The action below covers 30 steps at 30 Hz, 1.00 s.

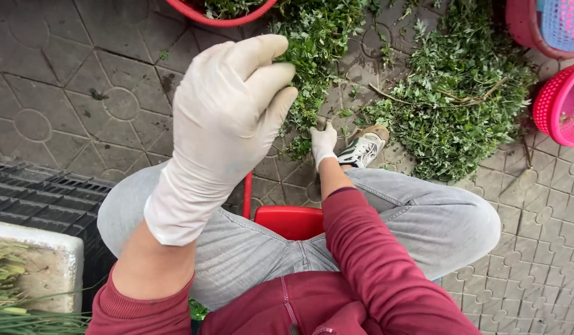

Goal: Trimming the stems of leafy greens using a small knife and collecting them in a bowl.

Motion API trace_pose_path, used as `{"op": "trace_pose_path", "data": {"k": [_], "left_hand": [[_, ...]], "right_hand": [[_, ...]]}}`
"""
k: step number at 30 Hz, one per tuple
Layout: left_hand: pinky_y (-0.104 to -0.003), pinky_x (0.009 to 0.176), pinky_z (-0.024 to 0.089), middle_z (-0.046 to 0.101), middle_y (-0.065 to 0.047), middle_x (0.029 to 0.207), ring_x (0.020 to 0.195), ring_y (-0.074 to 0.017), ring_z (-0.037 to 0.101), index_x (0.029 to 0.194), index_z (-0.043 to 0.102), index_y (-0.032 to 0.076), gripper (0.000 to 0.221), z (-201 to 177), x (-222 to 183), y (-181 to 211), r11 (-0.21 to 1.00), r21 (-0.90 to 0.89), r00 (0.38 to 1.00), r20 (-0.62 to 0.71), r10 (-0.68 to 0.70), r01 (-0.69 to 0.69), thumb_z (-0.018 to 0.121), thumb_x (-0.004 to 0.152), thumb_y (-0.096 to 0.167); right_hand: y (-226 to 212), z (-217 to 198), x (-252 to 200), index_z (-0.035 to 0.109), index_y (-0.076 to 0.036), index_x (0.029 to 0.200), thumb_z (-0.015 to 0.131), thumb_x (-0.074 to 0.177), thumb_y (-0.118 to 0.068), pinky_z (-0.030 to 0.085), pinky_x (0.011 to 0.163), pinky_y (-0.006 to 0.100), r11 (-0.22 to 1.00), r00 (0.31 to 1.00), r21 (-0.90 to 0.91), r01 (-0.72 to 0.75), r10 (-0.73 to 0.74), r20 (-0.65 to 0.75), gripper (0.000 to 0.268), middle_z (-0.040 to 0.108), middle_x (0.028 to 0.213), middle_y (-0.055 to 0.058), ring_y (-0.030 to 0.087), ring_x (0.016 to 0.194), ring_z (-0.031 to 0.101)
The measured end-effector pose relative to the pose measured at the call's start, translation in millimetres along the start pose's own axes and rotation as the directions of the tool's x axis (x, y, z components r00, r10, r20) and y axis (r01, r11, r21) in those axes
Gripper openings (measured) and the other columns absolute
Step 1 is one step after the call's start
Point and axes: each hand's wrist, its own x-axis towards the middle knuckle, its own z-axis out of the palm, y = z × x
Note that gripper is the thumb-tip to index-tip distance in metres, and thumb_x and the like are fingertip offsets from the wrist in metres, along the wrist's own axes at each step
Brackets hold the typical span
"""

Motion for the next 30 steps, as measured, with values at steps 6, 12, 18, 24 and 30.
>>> {"op": "trace_pose_path", "data": {"k": [6, 12, 18, 24, 30], "left_hand": [[-0.048, 0.082, 0.052, 0.074, -0.009, 0.133, 0.086, -0.0364, 0.065, 0.122, 0.073, 0.008, 0.029, 17.8, -0.5, 1.6, 0.987, 0.159, 0.994, 0.113, -0.012, -0.006, 0.079, 0.107, 0.032], [-0.050, 0.077, 0.053, 0.077, -0.005, 0.121, 0.086, -0.0348, 0.071, 0.128, 0.077, 0.017, 0.041, 49.2, -12.4, -22.4, 0.967, 0.251, 0.982, 0.191, -0.009, -0.040, 0.086, 0.097, 0.042], [-0.054, 0.068, 0.057, 0.077, -0.008, 0.093, 0.075, -0.0372, 0.075, 0.109, 0.078, 0.022, 0.017, 94.4, -18.1, -32.0, 0.962, 0.271, 0.895, 0.437, -0.086, -0.040, 0.080, 0.098, 0.035], [-0.051, 0.088, 0.058, 0.077, -0.003, 0.095, 0.092, -0.0335, 0.080, 0.109, 0.082, 0.032, 0.017, 151.3, -42.0, -37.5, 0.962, 0.267, 0.897, 0.437, -0.068, -0.057, 0.083, 0.091, 0.033], [-0.050, 0.096, 0.059, 0.084, -0.003, 0.106, 0.101, -0.0347, 0.081, 0.113, 0.085, 0.037, 0.018, 162.9, -37.0, -28.3, 0.994, 0.107, 0.868, 0.495, -0.036, -0.019, 0.076, 0.098, 0.045]], "right_hand": [[-74.4, -75.6, -43.2, 0.076, -0.016, 0.109, 0.090, 0.087, -0.033, 0.057, 0.084, 0.029, 0.984, 0.935, 0.078, -0.159, 0.125, 0.331, 0.031, 0.082, 0.102, -0.001, 0.012, 0.088, 0.072], [-107.9, -135.1, -64.0, 0.081, -0.015, 0.125, 0.082, 0.095, -0.016, 0.040, 0.052, 0.017, 0.943, 0.904, 0.327, -0.071, -0.078, 0.420, 0.030, 0.075, 0.089, -0.004, 0.003, 0.056, 0.051], [-157.5, -214.8, -119.1, 0.071, -0.013, 0.120, 0.082, 0.100, -0.009, 0.043, 0.048, 0.019, 0.907, 0.847, 0.407, 0.109, -0.299, 0.440, 0.023, 0.078, 0.095, 0.004, 0.005, 0.056, 0.055], [-145.0, -221.9, -147.7, 0.088, -0.023, 0.116, 0.086, 0.093, -0.011, 0.060, 0.089, 0.026, 0.770, 0.808, 0.467, 0.436, -0.563, 0.173, 0.025, 0.085, 0.098, 0.001, 0.007, 0.091, 0.074], [-160.3, -250.8, -159.4, 0.087, -0.020, 0.119, 0.085, 0.094, -0.013, 0.043, 0.054, 0.014, 0.679, 0.766, 0.584, 0.444, -0.627, 0.146, 0.025, 0.080, 0.088, -0.005, -0.003, 0.061, 0.055]]}}
